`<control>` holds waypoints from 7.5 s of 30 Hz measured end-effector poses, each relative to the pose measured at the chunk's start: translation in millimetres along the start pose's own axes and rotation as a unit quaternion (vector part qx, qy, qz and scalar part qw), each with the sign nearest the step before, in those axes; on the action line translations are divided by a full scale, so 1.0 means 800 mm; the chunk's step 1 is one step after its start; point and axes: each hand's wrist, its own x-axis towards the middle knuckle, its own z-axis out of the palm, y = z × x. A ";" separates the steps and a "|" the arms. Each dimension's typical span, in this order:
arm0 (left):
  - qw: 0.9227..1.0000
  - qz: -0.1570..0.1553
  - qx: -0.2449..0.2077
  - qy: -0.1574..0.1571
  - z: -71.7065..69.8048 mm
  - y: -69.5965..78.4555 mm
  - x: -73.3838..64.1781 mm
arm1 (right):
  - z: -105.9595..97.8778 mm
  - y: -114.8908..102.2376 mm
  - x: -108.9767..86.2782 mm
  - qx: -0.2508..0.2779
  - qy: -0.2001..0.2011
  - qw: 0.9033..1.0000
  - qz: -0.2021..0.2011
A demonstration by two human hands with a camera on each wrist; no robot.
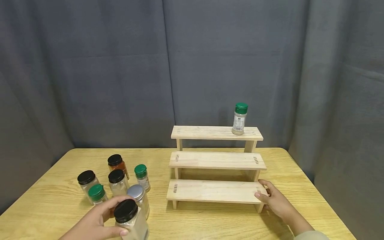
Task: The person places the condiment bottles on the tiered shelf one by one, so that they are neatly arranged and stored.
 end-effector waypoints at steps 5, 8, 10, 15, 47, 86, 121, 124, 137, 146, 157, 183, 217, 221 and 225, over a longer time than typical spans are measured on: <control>0.999 -0.006 -0.034 0.013 0.006 0.007 0.007 | 0.000 0.001 0.000 0.006 -0.002 1.000 -0.001; 0.999 -0.005 -0.053 0.010 0.008 0.011 0.011 | 0.001 0.001 -0.001 0.006 -0.003 1.000 0.003; 0.998 0.003 -0.059 0.007 0.010 0.015 0.013 | 0.002 0.001 -0.002 0.006 -0.006 1.000 0.004; 0.998 0.010 -0.059 0.017 0.014 0.024 0.022 | 0.003 0.000 -0.002 0.006 -0.004 1.000 0.003; 0.987 0.077 -0.046 0.135 0.006 0.080 0.103 | 0.004 -0.001 -0.001 0.009 -0.007 1.000 0.003; 0.979 0.095 -0.041 0.174 -0.007 0.125 0.210 | 0.002 -0.009 0.002 0.003 0.002 1.000 -0.003; 0.983 0.046 0.015 0.180 0.017 0.141 0.314 | -0.002 -0.004 -0.003 -0.009 0.002 1.000 -0.004; 0.981 0.045 0.016 0.188 0.018 0.141 0.324 | -0.003 -0.004 -0.002 -0.012 -0.001 1.000 -0.005; 0.978 0.042 0.061 0.196 0.033 0.136 0.359 | -0.003 -0.005 -0.009 -0.013 0.000 1.000 0.003; 0.979 0.034 0.058 0.195 0.046 0.136 0.379 | -0.007 -0.002 -0.013 -0.009 0.003 1.000 0.008; 0.977 0.048 0.049 0.203 0.067 0.130 0.393 | -0.006 -0.004 -0.013 -0.012 -0.002 1.000 0.001; 0.976 0.060 0.091 0.190 0.084 0.128 0.401 | -0.007 -0.004 -0.019 -0.003 -0.001 1.000 -0.002; 0.981 0.040 0.080 0.170 0.062 0.131 0.393 | 0.000 -0.005 -0.007 -0.002 -0.002 1.000 -0.007; 0.981 0.050 0.100 0.160 0.052 0.132 0.384 | 0.000 -0.004 -0.003 -0.008 0.004 1.000 -0.003; 0.982 0.051 0.106 0.147 0.046 0.130 0.370 | -0.003 -0.003 -0.002 -0.013 0.003 1.000 0.001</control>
